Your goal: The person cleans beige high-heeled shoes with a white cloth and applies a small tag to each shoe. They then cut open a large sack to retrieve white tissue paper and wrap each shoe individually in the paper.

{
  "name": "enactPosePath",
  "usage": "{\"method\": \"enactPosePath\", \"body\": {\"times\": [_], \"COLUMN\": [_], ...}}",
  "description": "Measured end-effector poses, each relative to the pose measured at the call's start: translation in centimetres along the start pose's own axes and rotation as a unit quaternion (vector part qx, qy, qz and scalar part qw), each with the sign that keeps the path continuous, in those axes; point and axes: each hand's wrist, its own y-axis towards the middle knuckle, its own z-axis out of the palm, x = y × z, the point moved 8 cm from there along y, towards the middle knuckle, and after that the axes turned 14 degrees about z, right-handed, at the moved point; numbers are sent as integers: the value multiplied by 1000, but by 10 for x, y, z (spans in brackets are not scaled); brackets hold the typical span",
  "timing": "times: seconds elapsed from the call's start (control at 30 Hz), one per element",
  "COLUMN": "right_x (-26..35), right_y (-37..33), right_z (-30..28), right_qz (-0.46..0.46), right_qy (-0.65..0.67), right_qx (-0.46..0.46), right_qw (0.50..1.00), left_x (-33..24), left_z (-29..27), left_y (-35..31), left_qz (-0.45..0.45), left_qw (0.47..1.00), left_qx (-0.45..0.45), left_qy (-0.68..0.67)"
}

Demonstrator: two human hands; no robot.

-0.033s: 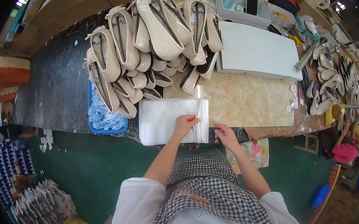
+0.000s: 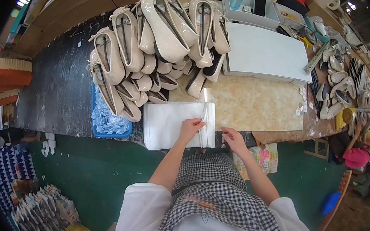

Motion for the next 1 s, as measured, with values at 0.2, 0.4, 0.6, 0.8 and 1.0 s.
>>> {"method": "enactPosePath", "body": {"times": [0.2,0.4,0.6,0.8,1.0], "right_x": [60,109,240,368,435], "right_y": [-28,-66,-100,-127,-113], "right_z": [-4,19,188,327,270], "right_qz": [-100,-155,-149,-285,-507], "right_qy": [7,-10,4,-80,-370], "right_qx": [-43,-23,267,252,-95], "right_qw": [994,988,952,921,772], "left_x": [-18,-81,-184,-195,-232], "left_z": [-17,-176,-346,-423,-488], "left_y": [3,-91,-195,-204,-161], "left_qz": [-22,-65,-13,96,187], "left_qw": [987,971,913,904,899], "left_qx": [-68,-224,-402,-415,-252], "left_qy": [147,-59,-65,37,306]}}
